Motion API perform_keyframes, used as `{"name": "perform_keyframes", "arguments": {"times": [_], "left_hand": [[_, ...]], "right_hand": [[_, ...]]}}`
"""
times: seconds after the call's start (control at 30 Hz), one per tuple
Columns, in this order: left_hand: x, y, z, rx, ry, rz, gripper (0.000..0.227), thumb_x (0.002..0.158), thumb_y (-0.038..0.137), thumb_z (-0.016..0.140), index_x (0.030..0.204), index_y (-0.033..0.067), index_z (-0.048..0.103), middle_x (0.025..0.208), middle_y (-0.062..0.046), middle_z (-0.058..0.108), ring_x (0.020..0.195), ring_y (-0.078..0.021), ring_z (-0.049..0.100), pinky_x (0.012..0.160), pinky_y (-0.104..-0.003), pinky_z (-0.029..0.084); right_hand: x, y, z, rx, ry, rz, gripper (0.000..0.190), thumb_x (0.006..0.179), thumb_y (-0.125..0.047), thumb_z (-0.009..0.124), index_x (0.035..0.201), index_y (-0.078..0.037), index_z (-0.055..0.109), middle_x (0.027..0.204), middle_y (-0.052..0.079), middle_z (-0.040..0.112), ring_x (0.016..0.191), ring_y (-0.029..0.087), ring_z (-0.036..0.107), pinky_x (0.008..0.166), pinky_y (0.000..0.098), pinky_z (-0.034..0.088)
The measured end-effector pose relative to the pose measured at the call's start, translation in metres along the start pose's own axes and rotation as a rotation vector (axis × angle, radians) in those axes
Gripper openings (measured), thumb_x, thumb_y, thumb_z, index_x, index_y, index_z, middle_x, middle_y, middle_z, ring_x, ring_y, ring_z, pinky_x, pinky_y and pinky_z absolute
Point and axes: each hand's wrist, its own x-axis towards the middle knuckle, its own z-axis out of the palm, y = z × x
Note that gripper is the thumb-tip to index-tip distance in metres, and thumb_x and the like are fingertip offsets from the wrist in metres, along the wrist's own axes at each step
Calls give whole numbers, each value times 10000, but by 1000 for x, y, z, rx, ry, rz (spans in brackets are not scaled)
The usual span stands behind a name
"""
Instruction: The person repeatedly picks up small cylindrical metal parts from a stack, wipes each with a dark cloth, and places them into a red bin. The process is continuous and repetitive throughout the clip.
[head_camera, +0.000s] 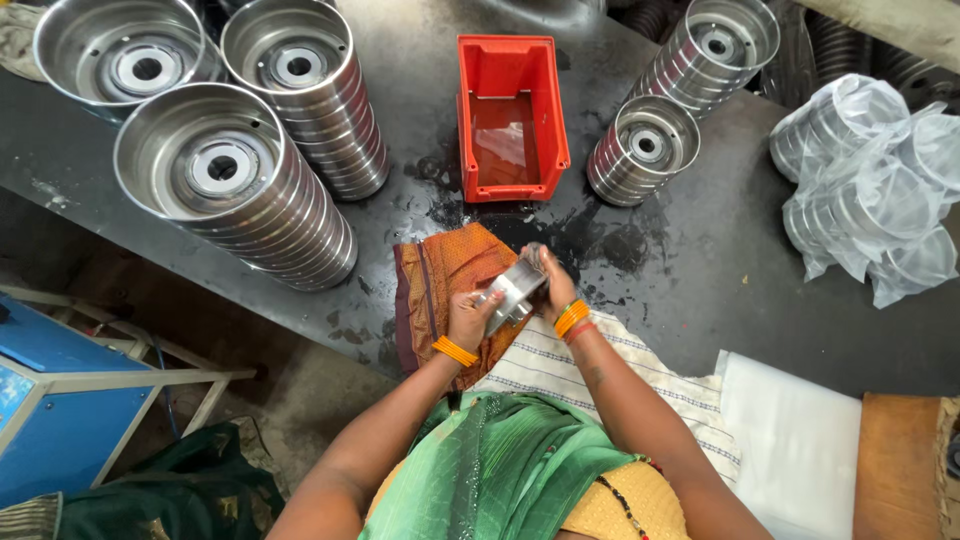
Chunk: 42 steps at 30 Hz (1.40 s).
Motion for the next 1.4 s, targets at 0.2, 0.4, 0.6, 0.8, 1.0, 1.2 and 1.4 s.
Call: {"name": "perform_keyframes", "arguments": {"times": [0.2, 0.4, 0.6, 0.8, 1.0, 1.2, 1.4], "left_hand": [[20, -9, -15, -806, 495, -488, 387, 980, 429, 594, 1162, 96, 671, 1022, -37, 775, 904, -175, 773, 849, -414, 628], [36, -1, -1, -759, 248, -488, 540, 1012, 550, 541, 1229, 66, 641, 1159, -135, 697, 1007, -280, 694, 911, -460, 589], [41, 39, -5, -621, 51, -578, 859, 951, 782, 242, 1273, 88, 633, 1097, -108, 705, 1018, -220, 689, 915, -431, 555], [29, 37, -3, -415, 39, -503, 738, 985, 683, 348, 1345, 86, 593, 1228, -95, 701, 1126, -229, 680, 986, -432, 535], [26, 35, -9, -485, 228, -603, 624, 953, 531, 523, 1412, 110, 544, 1345, -75, 644, 1220, -218, 631, 1045, -462, 477], [27, 33, -7, -534, 236, -533, 610, 984, 513, 565, 1364, 36, 593, 1311, -129, 665, 1166, -241, 658, 1010, -448, 549], [25, 15, 3, -563, 288, -398, 536, 969, 474, 623, 1283, 41, 645, 1210, -101, 691, 1043, -208, 691, 925, -413, 575]], "right_hand": [[-59, 53, 2, -637, 190, -371, 435, 1092, -342, 495, 1451, -96, 477, 1444, 138, 535, 1354, 300, 523, 1134, 434, 431], [-92, 5, 30, -1260, -425, -1088, 410, 963, -108, 688, 1363, -152, 610, 1467, 114, 546, 1417, 318, 518, 1245, 441, 412], [-72, -47, 81, -1416, -419, -914, 467, 846, -91, 716, 1302, -93, 613, 1408, 137, 575, 1344, 347, 528, 1204, 499, 372], [-14, -63, 75, -1075, -82, -468, 262, 1026, -209, 620, 1255, -85, 655, 1279, 151, 635, 1222, 317, 603, 1084, 410, 466], [-46, -38, 43, -936, 123, -527, 295, 1013, -216, 617, 1236, -23, 626, 1223, 197, 587, 1137, 353, 616, 998, 398, 492], [-75, -31, 56, -1073, 25, -637, 269, 992, -202, 680, 1178, -13, 632, 1234, 141, 597, 1162, 327, 597, 998, 410, 507], [-89, -48, 56, -1310, -60, -683, 339, 945, -234, 713, 1175, 2, 632, 1228, 159, 558, 1105, 339, 534, 948, 446, 485]]}}
